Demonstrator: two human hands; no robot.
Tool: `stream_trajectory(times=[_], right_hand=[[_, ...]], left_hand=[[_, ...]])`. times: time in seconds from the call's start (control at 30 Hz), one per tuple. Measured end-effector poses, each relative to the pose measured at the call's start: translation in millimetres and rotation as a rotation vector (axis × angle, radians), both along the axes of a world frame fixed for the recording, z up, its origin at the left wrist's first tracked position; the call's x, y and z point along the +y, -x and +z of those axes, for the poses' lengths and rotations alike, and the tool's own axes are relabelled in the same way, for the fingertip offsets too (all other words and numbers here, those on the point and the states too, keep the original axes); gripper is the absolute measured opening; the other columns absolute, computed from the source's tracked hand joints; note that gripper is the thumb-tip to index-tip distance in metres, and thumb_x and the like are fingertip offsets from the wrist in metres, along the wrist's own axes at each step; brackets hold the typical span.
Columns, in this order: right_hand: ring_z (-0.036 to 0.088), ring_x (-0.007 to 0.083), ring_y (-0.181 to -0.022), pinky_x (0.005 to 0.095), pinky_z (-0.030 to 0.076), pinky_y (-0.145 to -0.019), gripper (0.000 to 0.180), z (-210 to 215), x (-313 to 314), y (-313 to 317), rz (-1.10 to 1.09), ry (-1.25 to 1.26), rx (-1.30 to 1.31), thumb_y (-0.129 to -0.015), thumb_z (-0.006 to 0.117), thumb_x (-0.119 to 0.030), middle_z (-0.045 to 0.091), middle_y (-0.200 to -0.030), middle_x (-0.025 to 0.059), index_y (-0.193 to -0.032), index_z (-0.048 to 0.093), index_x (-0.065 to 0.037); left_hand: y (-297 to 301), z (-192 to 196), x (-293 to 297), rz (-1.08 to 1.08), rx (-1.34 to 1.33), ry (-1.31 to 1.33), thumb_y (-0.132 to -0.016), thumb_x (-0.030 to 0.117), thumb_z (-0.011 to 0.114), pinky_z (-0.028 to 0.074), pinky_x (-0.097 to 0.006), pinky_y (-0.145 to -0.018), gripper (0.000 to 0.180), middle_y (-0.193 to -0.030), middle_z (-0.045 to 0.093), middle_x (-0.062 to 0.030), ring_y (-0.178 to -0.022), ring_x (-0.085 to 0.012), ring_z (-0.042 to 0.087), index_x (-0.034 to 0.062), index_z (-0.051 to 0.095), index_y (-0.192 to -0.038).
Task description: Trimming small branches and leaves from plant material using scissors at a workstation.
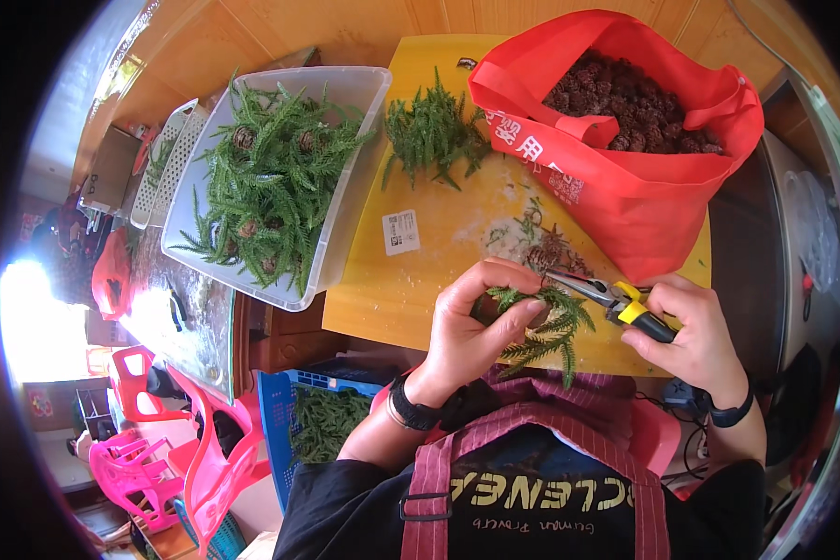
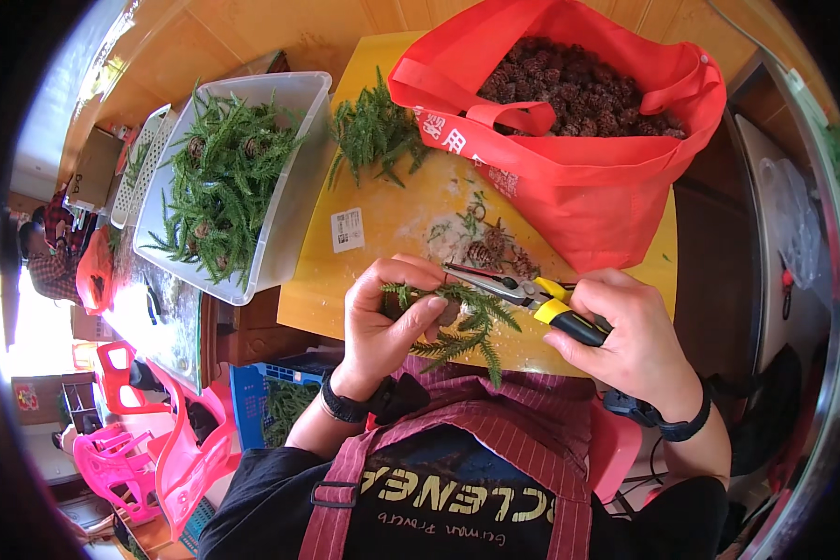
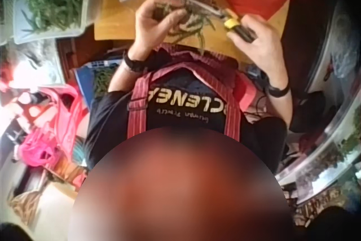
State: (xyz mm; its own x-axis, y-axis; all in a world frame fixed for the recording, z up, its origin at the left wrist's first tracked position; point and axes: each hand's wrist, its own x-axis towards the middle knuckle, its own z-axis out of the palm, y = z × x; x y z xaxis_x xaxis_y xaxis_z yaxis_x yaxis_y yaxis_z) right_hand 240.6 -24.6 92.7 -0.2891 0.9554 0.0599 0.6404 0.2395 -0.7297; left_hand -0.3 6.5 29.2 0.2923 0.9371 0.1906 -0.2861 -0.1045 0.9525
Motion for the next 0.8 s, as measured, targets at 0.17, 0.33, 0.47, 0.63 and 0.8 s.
stream_trajectory(times=[0.17,0.33,0.47,0.63,0.8], right_hand=[[0.049,0.0253,-0.059,0.0325,0.040,-0.055,0.028,1,-1,-4,0.002,0.011,-0.023,-0.064,0.075,-0.011,0.051,-0.067,0.0099,-0.070,0.050,-0.002],[0.050,0.0243,-0.060,0.0318,0.040,-0.055,0.026,4,-1,-3,-0.020,0.032,-0.013,-0.064,0.074,-0.010,0.051,-0.068,0.0097,-0.071,0.050,-0.002],[0.051,0.0236,-0.059,0.0310,0.041,-0.054,0.025,6,2,-2,0.002,0.000,-0.018,-0.064,0.074,-0.009,0.052,-0.068,0.0096,-0.070,0.051,-0.001],[0.048,0.0249,-0.055,0.0298,0.037,-0.051,0.028,7,1,-1,-0.021,-0.047,-0.044,-0.059,0.072,-0.005,0.049,-0.065,0.0113,-0.063,0.044,-0.002],[0.051,0.0256,-0.057,0.0313,0.038,-0.052,0.027,24,5,-4,0.013,-0.024,-0.117,-0.057,0.071,-0.004,0.051,-0.065,0.0123,-0.064,0.046,-0.002]], left_hand=[[3,0,1,-0.002,-0.021,-0.046,-0.082,-0.005,0.061,0.045,-0.017,-0.052,0.014,-0.100,0.060,-0.0093,-0.063,-0.0044,0.055,0.0002,0.056,-0.094],[4,1,2,-0.015,0.033,-0.082,-0.081,-0.005,0.060,0.046,-0.018,-0.052,0.012,-0.096,0.062,-0.0156,-0.058,-0.0075,0.055,-0.0001,0.052,-0.090],[6,0,3,-0.039,0.041,-0.108,-0.082,-0.004,0.060,0.046,-0.019,-0.052,0.012,-0.097,0.062,-0.0160,-0.057,-0.0073,0.055,-0.0003,0.052,-0.090],[8,-3,9,-0.039,0.179,-0.321,-0.077,-0.006,0.063,0.051,-0.027,-0.064,0.013,-0.091,0.064,-0.0154,-0.071,-0.0165,0.063,0.0004,0.056,-0.085],[12,6,15,-0.081,0.258,-0.425,-0.075,-0.004,0.066,0.051,-0.031,-0.073,0.013,-0.087,0.065,-0.0159,-0.084,-0.0240,0.065,0.0010,0.057,-0.084]])
